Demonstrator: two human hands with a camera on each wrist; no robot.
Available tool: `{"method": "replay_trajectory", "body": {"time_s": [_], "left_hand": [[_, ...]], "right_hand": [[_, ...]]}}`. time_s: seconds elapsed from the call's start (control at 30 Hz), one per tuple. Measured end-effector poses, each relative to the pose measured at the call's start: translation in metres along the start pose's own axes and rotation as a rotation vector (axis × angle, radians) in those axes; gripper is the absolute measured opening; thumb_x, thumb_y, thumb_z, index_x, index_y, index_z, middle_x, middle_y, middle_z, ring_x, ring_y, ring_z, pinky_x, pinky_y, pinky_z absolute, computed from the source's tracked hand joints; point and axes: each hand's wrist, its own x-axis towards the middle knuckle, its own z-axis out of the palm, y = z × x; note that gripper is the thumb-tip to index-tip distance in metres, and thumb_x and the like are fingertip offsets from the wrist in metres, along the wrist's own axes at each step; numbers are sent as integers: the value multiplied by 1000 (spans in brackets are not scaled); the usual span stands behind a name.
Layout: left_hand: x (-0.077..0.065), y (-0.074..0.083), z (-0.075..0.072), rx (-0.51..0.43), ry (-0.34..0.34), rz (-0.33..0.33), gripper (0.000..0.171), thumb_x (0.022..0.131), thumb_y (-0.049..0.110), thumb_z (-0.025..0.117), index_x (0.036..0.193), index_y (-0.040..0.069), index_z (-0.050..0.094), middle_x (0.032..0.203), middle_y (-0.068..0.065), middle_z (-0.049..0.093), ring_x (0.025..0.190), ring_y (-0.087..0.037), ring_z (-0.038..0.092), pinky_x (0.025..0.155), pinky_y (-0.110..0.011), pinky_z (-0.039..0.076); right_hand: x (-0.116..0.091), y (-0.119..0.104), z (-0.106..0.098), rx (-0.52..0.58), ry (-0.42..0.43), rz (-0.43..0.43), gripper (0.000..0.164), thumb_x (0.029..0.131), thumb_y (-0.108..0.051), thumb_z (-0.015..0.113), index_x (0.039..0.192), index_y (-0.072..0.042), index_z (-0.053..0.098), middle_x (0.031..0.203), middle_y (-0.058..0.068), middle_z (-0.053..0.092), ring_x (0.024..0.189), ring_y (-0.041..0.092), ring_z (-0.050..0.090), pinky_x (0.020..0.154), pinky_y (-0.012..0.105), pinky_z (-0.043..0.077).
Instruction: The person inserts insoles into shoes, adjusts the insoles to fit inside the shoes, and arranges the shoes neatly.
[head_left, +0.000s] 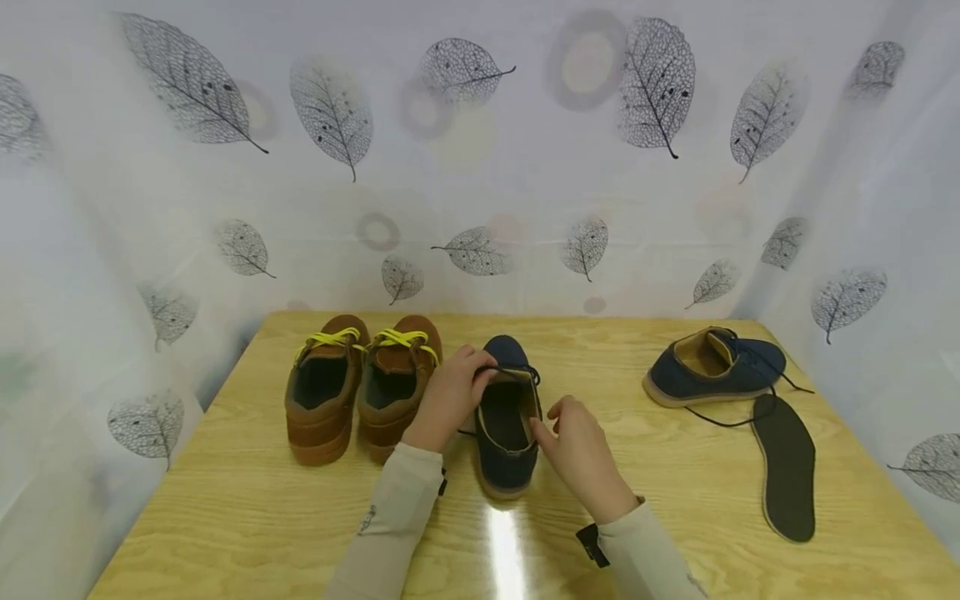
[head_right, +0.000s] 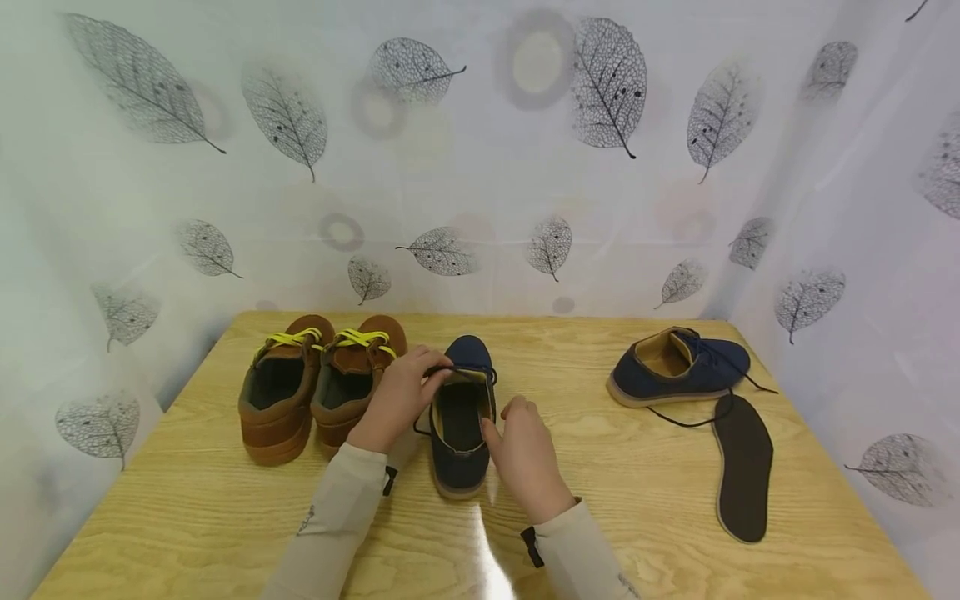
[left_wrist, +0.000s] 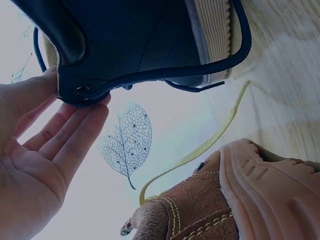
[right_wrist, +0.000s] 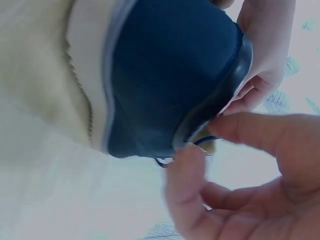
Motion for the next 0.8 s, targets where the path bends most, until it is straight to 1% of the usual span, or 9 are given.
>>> {"method": "replay_trajectory", "body": {"time_s": [0.07,0.13,0.2,0.3,0.33,0.5,0.6,0.73,0.8], "left_hand": [[0,-1,-1,2,-4,-2,9,93,15,64,98,10,69,93,-6,60,78,-20,61,69,-34,52],[0,-1,-1,4,-7,-2,10,93,15,64,98,10,69,93,-6,60,78,-20,61,68,-34,52],[0,-1,-1,4,-10,-3,10,92,15,65,99,9,69,93,-6,60,77,-19,61,68,-34,52],[0,0,-1,9,-10,-4,11,92,15,65,99,9,70,93,-6,61,78,-20,61,68,-34,52],[1,0,-1,9,-8,-5,11,92,15,66,100,9,70,94,-7,61,78,-20,62,68,-34,52],[1,-1,-1,4,2,-6,13,91,14,66,102,7,70,96,-8,61,79,-21,63,68,-34,52],[1,-2,-1,4,0,-7,14,92,14,66,103,7,69,96,-8,61,78,-21,62,68,-34,52],[2,-3,-2,10,-22,-10,17,93,14,65,108,6,67,98,-9,60,77,-21,61,65,-33,51],[2,-4,-3,9,-55,-35,22,94,13,63,114,4,65,103,-12,60,81,-23,62,67,-35,51]], "right_hand": [[-1,4,0,37,-52,42,38,94,-21,61,110,13,55,93,20,57,74,26,57,62,38,48],[-2,8,2,119,-112,76,44,96,-21,58,119,17,51,100,24,57,78,28,61,65,40,51],[-2,10,6,214,-134,94,43,97,-17,56,123,17,49,99,23,59,74,29,64,63,40,54],[-2,11,11,330,-139,107,38,96,-11,56,123,16,50,93,19,61,62,28,65,57,38,55],[-1,11,12,356,-136,106,37,96,-9,56,123,15,50,92,19,61,62,29,65,57,38,55],[3,9,14,387,-136,100,34,95,-6,55,120,16,52,93,20,62,63,31,67,59,39,56],[5,8,14,380,-124,89,32,94,-5,55,118,16,54,92,20,63,62,32,67,58,38,55],[8,8,13,378,-114,81,30,93,-3,54,116,16,55,93,21,64,62,33,67,58,40,56],[9,8,12,382,-117,82,29,94,-2,53,116,17,55,94,23,64,63,34,67,59,40,56]]}}
